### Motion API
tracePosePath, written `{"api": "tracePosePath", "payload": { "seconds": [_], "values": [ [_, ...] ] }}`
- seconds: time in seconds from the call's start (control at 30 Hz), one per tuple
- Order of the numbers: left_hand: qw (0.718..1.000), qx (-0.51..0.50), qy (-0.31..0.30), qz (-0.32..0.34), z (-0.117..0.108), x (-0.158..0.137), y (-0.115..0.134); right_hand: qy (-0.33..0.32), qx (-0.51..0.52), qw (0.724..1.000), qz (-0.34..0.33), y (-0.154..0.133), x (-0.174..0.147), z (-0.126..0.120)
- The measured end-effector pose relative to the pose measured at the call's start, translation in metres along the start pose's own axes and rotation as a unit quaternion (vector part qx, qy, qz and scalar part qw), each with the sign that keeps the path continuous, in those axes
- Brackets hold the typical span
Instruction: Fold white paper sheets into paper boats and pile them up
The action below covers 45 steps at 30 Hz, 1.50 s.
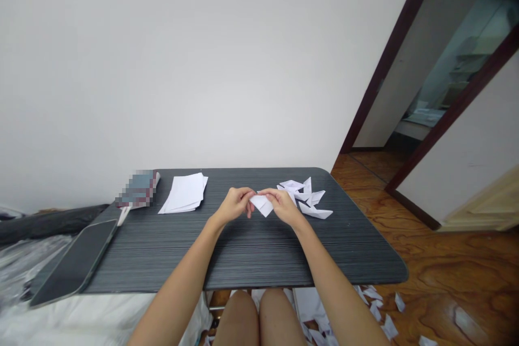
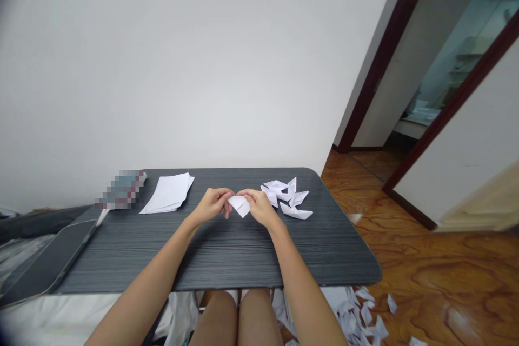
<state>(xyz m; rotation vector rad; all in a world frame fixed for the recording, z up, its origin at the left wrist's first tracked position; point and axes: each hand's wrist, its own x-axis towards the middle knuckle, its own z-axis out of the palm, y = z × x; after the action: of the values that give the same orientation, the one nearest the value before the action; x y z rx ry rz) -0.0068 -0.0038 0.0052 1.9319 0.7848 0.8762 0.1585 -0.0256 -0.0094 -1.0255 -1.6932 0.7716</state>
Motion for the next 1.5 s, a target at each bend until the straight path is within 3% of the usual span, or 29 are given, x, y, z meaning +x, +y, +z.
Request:
{"api": "tracePosePath", "payload": {
  "seconds": [0.1, 0.2, 0.27, 0.43, 0.67, 0.87, 1.27, 1.37, 1.5],
  "values": [
    [0.996, -0.092, -0.002, -0.010, -0.004, 0.003, -0.001, 0.015, 0.027, 1.000, 0.006, 0.002, 0.001, 0.000],
    [0.988, -0.153, 0.037, 0.000, -0.007, 0.007, -0.002, 0.071, 0.060, 0.995, 0.027, 0.003, 0.002, 0.002],
    [0.986, -0.159, 0.055, 0.008, -0.007, 0.008, -0.003, 0.090, 0.101, 0.990, 0.041, 0.003, 0.003, 0.005],
    [0.981, -0.186, 0.049, 0.019, -0.006, 0.007, -0.002, 0.053, 0.215, 0.973, 0.074, 0.001, 0.003, 0.013],
    [0.980, -0.182, 0.058, 0.048, -0.005, 0.007, 0.000, 0.072, 0.223, 0.969, 0.076, -0.002, 0.002, 0.017],
    [0.984, -0.150, 0.090, 0.043, -0.006, 0.007, -0.002, 0.068, 0.262, 0.959, 0.085, -0.005, 0.001, 0.018],
    [0.991, -0.109, 0.078, 0.005, -0.006, 0.008, -0.003, 0.049, 0.229, 0.966, 0.114, 0.000, 0.001, 0.022],
    [0.997, -0.051, 0.045, -0.021, -0.013, 0.007, -0.003, 0.046, 0.177, 0.979, 0.093, 0.004, 0.002, 0.025],
    [0.992, 0.118, 0.004, -0.034, -0.022, 0.002, -0.010, -0.015, 0.110, 0.991, 0.072, 0.008, -0.003, 0.032]
  ]
}}
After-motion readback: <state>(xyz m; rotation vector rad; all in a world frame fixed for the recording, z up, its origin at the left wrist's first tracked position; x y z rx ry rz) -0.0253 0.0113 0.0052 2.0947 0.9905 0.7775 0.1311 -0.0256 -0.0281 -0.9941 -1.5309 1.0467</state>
